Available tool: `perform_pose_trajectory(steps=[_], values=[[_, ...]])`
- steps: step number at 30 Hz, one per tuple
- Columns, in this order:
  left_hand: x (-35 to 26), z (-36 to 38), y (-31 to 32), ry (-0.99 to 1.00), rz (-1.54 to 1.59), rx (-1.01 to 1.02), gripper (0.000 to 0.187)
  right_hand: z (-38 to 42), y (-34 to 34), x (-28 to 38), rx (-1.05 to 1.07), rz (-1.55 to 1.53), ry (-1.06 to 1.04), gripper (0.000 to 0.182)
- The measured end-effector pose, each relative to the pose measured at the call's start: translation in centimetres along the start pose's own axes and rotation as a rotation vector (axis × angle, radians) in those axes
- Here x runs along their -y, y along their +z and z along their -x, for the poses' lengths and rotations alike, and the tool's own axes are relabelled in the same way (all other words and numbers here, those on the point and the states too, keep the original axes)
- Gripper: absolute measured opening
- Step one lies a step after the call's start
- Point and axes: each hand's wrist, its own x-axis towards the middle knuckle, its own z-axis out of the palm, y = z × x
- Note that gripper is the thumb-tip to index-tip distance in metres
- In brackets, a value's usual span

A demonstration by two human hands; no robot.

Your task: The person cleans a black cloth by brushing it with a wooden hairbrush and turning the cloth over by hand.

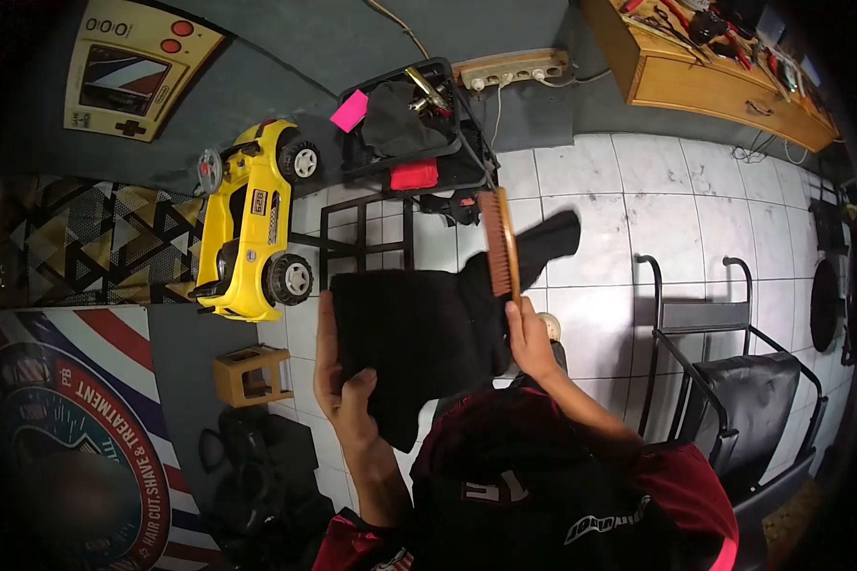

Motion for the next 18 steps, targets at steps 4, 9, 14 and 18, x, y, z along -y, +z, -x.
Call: perform_pose_trajectory(steps=[4, 9, 14, 18], values=[[-0.9, -0.4, 0.2, 0.131, 0.071, 0.004, 0.08, -1.8, -0.6, -1.9, 0.036, 0.145, -0.04, 0.033], [-1.0, -0.4, 0.5, 0.138, 0.04, -0.014, 0.082, -2.7, -2.3, -5.1, 0.247, -0.555, 0.826, 0.037], [-1.4, -0.8, 1.3, 0.14, -0.16, 0.042, 0.083, 0.5, -2.7, 1.8, 0.474, -1.415, 0.979, 0.036], [-1.5, -1.1, 1.7, 0.147, -0.036, 0.079, 0.084, 1.0, -1.0, 3.8, 0.627, -2.008, 0.957, 0.035]])
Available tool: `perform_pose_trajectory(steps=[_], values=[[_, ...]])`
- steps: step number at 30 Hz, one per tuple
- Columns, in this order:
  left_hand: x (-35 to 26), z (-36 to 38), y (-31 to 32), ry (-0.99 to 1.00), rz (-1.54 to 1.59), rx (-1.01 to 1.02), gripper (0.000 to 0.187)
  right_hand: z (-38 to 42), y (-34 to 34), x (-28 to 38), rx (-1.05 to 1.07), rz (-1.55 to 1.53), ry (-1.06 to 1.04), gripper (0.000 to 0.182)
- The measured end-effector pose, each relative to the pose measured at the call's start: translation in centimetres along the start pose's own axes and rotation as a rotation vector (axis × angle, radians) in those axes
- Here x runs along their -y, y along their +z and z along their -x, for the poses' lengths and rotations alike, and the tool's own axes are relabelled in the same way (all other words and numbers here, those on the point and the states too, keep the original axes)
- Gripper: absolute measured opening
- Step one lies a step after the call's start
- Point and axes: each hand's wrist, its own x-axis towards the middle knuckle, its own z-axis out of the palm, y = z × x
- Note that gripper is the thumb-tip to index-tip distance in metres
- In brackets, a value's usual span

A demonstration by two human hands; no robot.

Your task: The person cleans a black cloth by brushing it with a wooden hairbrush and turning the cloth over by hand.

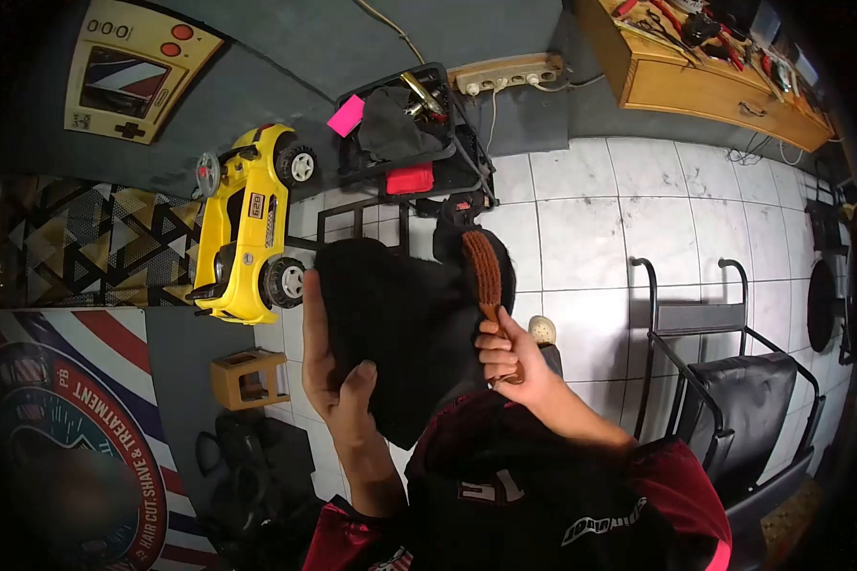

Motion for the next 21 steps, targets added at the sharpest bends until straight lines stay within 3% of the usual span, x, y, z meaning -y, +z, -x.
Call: perform_pose_trajectory(steps=[3, 5, 6, 8, 9, 10, 12, 16, 17, 19, 20, 21], values=[[-0.2, -0.1, -0.2, 0.038, -0.021, 0.003, 0.085, 0.0, 0.1, -0.4, 0.047, 0.004, 0.056, 0.035], [-0.3, 0.1, -0.5, 0.03, -0.032, -0.006, 0.085, 0.5, 0.1, -0.1, 0.133, -0.347, 0.25, 0.036], [-0.3, 0.1, -0.7, 0.026, -0.011, -0.008, 0.085, 0.6, -0.6, 0.5, 0.13, -0.346, 0.248, 0.036], [0.0, 0.2, -0.9, 0.031, 0.01, -0.015, 0.085, 0.2, -2.3, 2.1, -0.079, 0.14, 0.104, 0.036], [0.3, 0.2, -1.1, 0.047, -0.031, -0.004, 0.084, 0.5, -2.2, 2.0, -0.273, 0.276, 0.031, 0.035], [0.4, 0.3, -1.3, 0.053, -0.076, 0.007, 0.084, 0.8, -1.0, 0.7, -0.276, 0.27, 0.038, 0.035], [0.5, 0.5, -1.5, 0.039, -0.071, 0.017, 0.084, 1.5, 1.1, -1.8, -0.491, 0.987, -0.285, 0.034], [-0.7, 0.5, 0.2, -0.05, -0.025, -0.023, 0.083, 0.8, -1.3, -2.7, -0.018, 1.967, -0.686, 0.028], [-0.7, 0.6, 0.3, -0.05, -0.029, -0.024, 0.083, 0.2, -2.2, -2.1, -0.015, 1.965, -0.684, 0.028], [-0.8, 0.7, 0.2, 0.015, -0.083, -0.039, 0.084, -1.4, -5.2, -0.3, 0.078, 2.384, -0.686, 0.029], [-1.0, 0.8, 0.1, 0.014, -0.088, -0.039, 0.084, -1.8, -6.6, 0.6, 0.08, 2.38, -0.684, 0.029], [-1.5, 0.7, 0.1, 0.025, -0.046, -0.108, 0.084, -2.0, -8.1, 2.0, -0.146, 2.587, -0.417, 0.032]])
